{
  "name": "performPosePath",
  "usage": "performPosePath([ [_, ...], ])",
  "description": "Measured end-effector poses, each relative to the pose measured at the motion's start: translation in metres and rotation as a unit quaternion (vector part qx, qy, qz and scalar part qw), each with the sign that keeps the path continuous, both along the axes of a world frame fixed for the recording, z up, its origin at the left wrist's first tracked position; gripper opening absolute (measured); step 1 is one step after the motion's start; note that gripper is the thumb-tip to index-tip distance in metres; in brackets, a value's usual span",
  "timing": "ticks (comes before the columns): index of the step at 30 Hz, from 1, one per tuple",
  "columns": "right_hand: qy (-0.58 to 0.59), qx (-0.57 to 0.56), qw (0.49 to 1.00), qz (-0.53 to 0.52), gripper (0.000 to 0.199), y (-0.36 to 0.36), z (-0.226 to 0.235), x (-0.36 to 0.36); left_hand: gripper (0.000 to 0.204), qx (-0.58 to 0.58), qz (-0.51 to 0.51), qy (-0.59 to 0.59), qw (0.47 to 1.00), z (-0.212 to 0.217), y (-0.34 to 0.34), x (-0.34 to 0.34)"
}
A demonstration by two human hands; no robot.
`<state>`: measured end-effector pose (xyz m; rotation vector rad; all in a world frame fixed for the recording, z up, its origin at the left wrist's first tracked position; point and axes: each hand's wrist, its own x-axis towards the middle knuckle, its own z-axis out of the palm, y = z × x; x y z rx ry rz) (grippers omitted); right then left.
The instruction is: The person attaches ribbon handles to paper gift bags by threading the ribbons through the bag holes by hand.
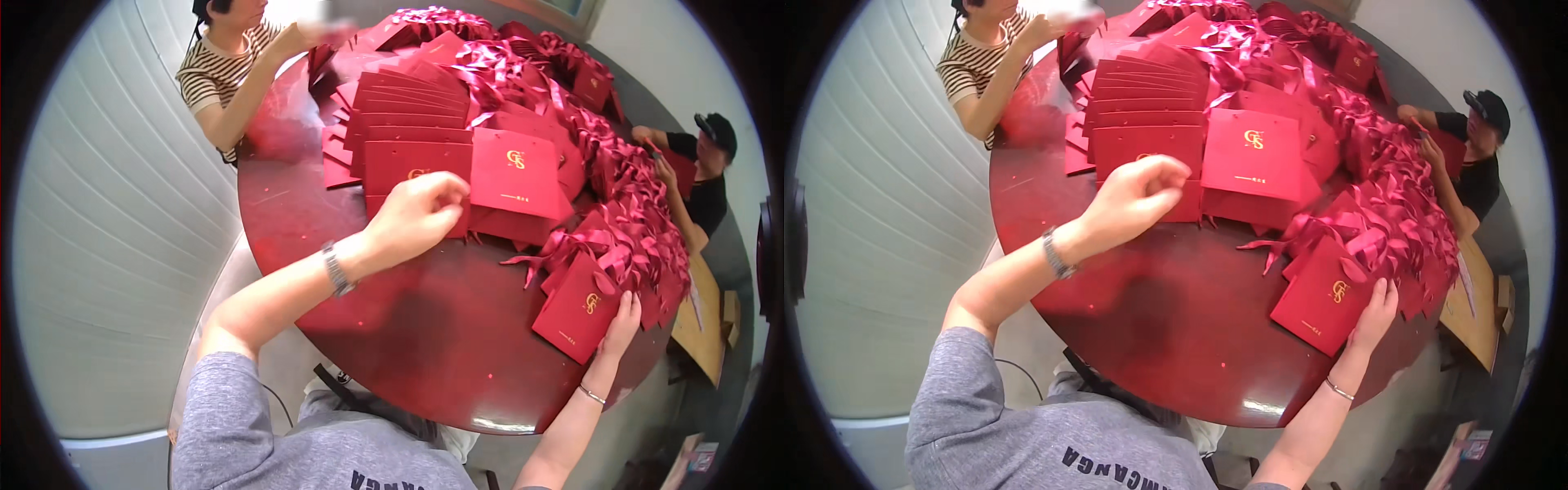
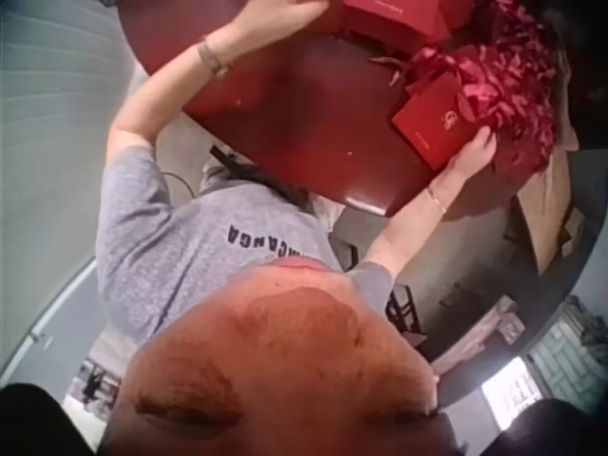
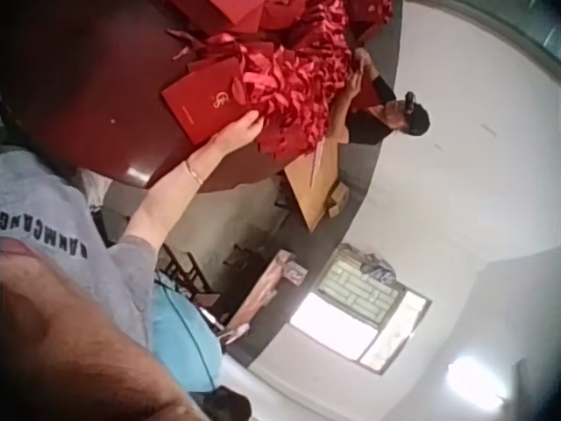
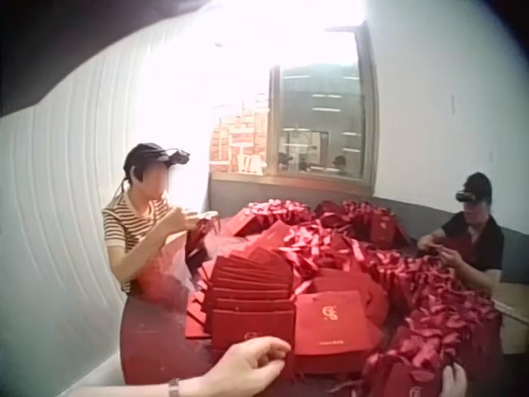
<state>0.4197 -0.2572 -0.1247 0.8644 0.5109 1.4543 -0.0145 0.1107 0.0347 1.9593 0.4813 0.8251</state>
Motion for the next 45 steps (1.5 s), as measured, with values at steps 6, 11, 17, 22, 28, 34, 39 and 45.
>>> performPosePath([
  [6, -0.61, -0.48, 0.578, -0.251, 0.058, 0.067, 0.043, -0.085, 0.058, 0.343, 0.028, 0.179, 0.922, 0.018, 0.02, 0.095],
  [11, -0.733, -0.58, 0.114, -0.336, 0.065, 0.064, 0.067, -0.101, 0.097, 0.359, -0.006, 0.325, 0.875, 0.033, 0.036, 0.137],
  [17, -0.73, -0.585, 0.094, -0.341, 0.07, 0.066, 0.072, -0.101, 0.099, 0.348, 0.011, 0.348, 0.87, 0.016, 0.055, 0.151],
  [22, -0.72, -0.593, 0.084, -0.35, 0.066, 0.067, 0.07, -0.1, 0.103, 0.283, -0.037, 0.416, 0.863, 0.03, 0.061, 0.158],
  [28, -0.715, -0.582, 0.123, -0.368, 0.063, 0.068, 0.076, -0.107, 0.089, 0.306, 0.013, 0.385, 0.871, 0.033, 0.06, 0.162],
  [34, -0.705, -0.589, 0.125, -0.375, 0.055, 0.071, 0.076, -0.105, 0.038, 0.335, 0.03, 0.141, 0.931, 0.066, 0.078, 0.158],
  [39, -0.681, -0.619, 0.126, -0.37, 0.059, 0.067, 0.07, -0.101, 0.037, 0.244, -0.004, 0.069, 0.967, 0.113, 0.071, 0.127],
  [45, -0.67, -0.615, 0.082, -0.407, 0.057, 0.061, 0.073, -0.102, 0.033, 0.073, -0.1, -0.026, 0.992, 0.129, 0.059, 0.064],
])
